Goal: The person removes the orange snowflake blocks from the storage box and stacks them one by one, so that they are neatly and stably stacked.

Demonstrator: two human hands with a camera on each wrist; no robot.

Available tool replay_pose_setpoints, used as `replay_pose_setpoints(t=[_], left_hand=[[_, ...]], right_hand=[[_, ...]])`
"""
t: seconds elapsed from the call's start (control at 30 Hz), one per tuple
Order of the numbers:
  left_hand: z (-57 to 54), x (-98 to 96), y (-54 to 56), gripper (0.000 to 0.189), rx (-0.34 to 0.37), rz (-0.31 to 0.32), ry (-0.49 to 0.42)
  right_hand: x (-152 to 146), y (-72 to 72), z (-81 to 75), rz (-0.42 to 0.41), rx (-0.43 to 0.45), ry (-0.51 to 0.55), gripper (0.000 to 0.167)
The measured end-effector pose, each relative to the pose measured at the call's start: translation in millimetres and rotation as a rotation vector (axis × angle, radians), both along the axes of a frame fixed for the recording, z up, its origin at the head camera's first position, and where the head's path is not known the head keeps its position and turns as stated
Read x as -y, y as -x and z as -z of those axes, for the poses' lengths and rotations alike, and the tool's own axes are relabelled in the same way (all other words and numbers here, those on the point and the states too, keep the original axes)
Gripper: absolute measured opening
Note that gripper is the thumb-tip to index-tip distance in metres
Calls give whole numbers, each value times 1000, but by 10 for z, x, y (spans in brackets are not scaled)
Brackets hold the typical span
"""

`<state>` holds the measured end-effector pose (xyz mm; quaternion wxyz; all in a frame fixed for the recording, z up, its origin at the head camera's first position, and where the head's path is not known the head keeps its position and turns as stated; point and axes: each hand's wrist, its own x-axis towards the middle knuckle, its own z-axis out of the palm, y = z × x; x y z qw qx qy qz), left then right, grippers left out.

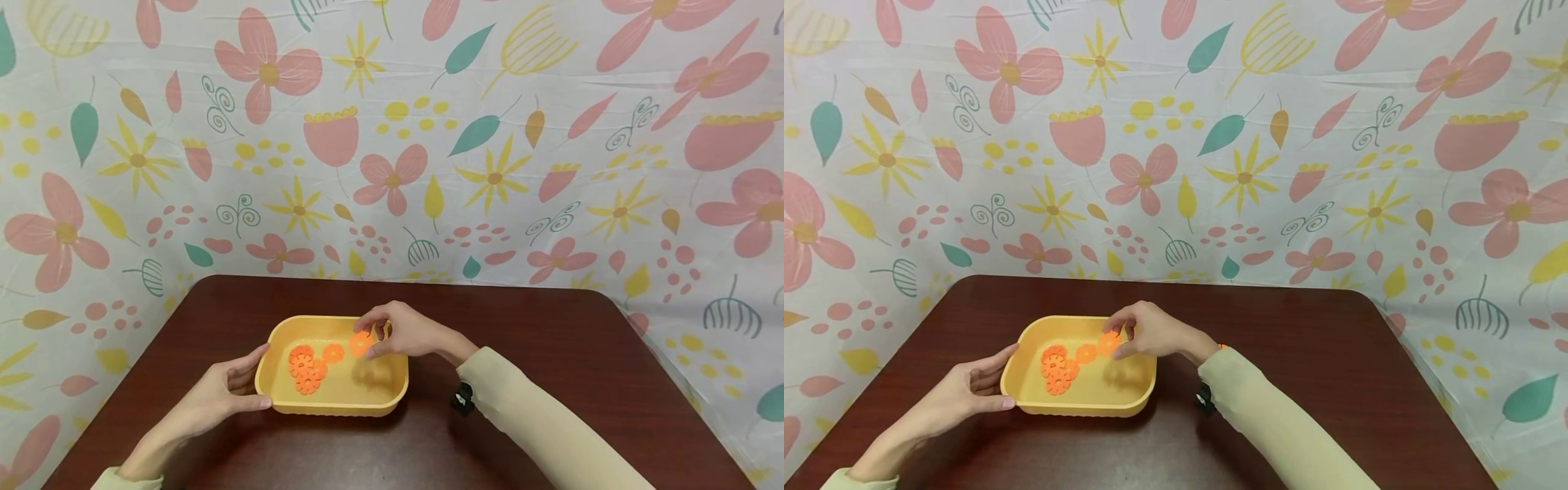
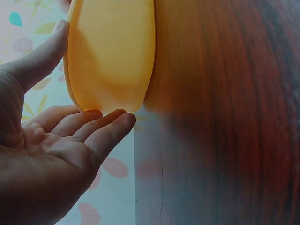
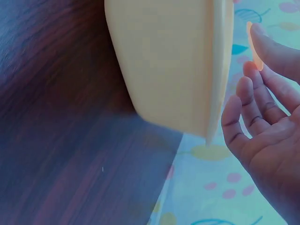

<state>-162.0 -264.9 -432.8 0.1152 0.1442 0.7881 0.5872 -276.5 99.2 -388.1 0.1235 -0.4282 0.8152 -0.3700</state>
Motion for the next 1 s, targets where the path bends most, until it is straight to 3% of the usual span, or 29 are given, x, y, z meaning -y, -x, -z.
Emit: replay_pose_setpoints(t=[0.57, 1.0], left_hand=[[-10, -10, -9, 94, -8, 1, 1], [-5, 0, -7, 93, -11, 6, -10]], right_hand=[[-614, 9, -175, 108, -10, 12, 35], [-1146, -34, -36, 253, 0, 6, 36]])
